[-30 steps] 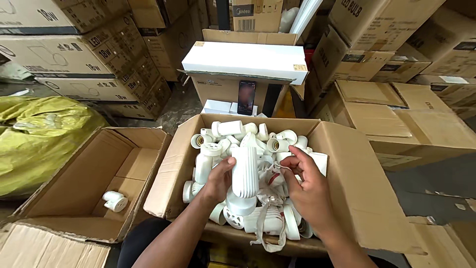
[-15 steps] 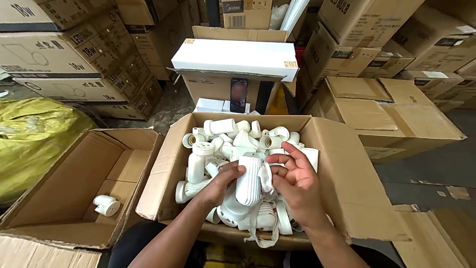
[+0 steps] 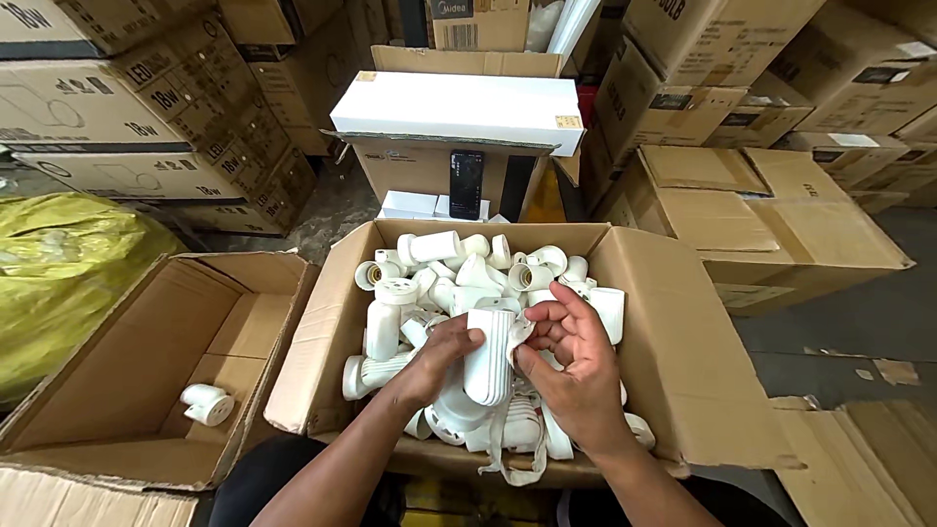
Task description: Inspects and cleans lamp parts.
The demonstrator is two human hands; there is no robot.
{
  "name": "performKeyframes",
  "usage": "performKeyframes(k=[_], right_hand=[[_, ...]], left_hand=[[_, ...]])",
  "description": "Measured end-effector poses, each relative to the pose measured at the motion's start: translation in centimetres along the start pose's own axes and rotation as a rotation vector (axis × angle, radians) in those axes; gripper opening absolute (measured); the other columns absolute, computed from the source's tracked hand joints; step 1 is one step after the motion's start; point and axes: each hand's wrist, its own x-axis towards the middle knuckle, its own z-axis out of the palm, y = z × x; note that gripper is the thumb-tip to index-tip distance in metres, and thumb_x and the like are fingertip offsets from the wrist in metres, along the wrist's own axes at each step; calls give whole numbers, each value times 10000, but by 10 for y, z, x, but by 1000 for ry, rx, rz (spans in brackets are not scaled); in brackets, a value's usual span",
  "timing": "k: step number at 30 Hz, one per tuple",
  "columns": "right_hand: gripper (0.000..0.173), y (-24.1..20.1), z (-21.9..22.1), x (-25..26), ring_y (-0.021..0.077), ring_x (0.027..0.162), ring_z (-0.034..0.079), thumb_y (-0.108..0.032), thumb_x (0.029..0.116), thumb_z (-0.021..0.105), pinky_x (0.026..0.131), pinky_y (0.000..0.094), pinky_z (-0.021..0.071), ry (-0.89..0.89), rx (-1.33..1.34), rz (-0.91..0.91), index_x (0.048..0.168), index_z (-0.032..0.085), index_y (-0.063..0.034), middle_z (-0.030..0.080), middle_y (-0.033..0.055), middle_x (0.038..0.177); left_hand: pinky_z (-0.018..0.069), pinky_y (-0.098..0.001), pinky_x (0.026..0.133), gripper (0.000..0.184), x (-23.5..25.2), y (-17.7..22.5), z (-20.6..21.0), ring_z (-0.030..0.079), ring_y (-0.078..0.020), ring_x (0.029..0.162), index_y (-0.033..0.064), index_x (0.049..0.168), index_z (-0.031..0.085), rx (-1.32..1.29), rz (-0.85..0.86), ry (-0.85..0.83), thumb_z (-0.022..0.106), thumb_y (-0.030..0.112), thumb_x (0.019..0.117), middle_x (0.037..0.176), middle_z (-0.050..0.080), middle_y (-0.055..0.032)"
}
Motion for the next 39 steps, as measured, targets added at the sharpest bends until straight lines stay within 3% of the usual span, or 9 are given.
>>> performKeyframes(k=[5, 9, 13, 19, 21, 24, 30, 35, 39], right_hand=[[119, 7, -1, -4, 105, 868, 670, -56, 897, 673, 714, 218, 602, -22, -219, -13, 991, 717, 0, 649, 103, 1089], [156, 8, 1, -5, 130, 905, 685, -57, 886, 691, 743, 236, 619, -12, -176, 31, 1018, 715, 23, 636, 145, 1166], [157, 7, 2, -4, 103, 778, 641, -173, 884, 732, 629, 217, 556, 19, -201, 182, 826, 636, -64, 654, 79, 1021], [219, 14, 6, -4, 132, 646, 647, -172, 1040, 529, 604, 287, 581, -49, 42, 406, 940, 656, -25, 651, 44, 759], [315, 14, 8, -3, 149, 714, 674, -191, 1083, 436, 664, 314, 598, -7, 114, 484, 963, 661, -6, 679, 74, 811], [494, 17, 5, 2, 182, 928, 698, -295, 1126, 285, 847, 348, 594, 35, 196, 599, 1165, 652, 34, 711, 129, 1015], [644, 8, -5, 14, 164, 851, 707, -474, 1103, 84, 660, 306, 583, 45, 455, 768, 1240, 569, -73, 713, 93, 1042], [360, -6, -32, 22, 91, 687, 680, -97, 1008, 280, 577, 250, 576, 138, 631, 454, 1082, 632, -79, 717, 64, 884], [190, 16, -25, 18, 107, 715, 688, -9, 1032, 418, 602, 240, 582, 183, 561, 651, 1127, 578, -48, 712, 91, 923]], left_hand=[[589, -324, 874, 451, 1, 0, 2, 705, -111, 952, 69, 1177, 644, 42, -6, 37, 547, 467, 990, 1032, 734, -13], [587, -316, 869, 441, 1, 0, 2, 701, -102, 943, 70, 1174, 639, 65, -3, 65, 523, 458, 999, 1017, 731, -8], [589, -321, 876, 437, 0, 3, 4, 704, -104, 944, 72, 1166, 642, 50, -8, 114, 510, 454, 998, 1011, 734, -10], [592, -329, 872, 412, 1, 8, 6, 708, -124, 941, 54, 1192, 630, 41, -69, 177, 478, 389, 1008, 1010, 732, -36], [592, -326, 872, 412, 1, 10, 6, 707, -123, 942, 52, 1196, 629, 41, -73, 176, 476, 387, 1012, 1011, 731, -40], [592, -327, 872, 411, 0, 11, 7, 707, -128, 945, 48, 1196, 627, 53, -76, 164, 471, 381, 1012, 1015, 730, -43], [596, -325, 863, 405, -2, 12, 8, 709, -123, 933, 57, 1184, 632, 42, -59, 158, 470, 386, 1013, 1005, 732, -37], [599, -312, 852, 402, -4, 15, 8, 710, -110, 921, 59, 1181, 627, 30, -34, 170, 488, 397, 1013, 995, 733, -26], [598, -310, 848, 394, -3, 17, 8, 709, -108, 917, 58, 1176, 625, 24, -32, 186, 483, 388, 1012, 993, 733, -20]])
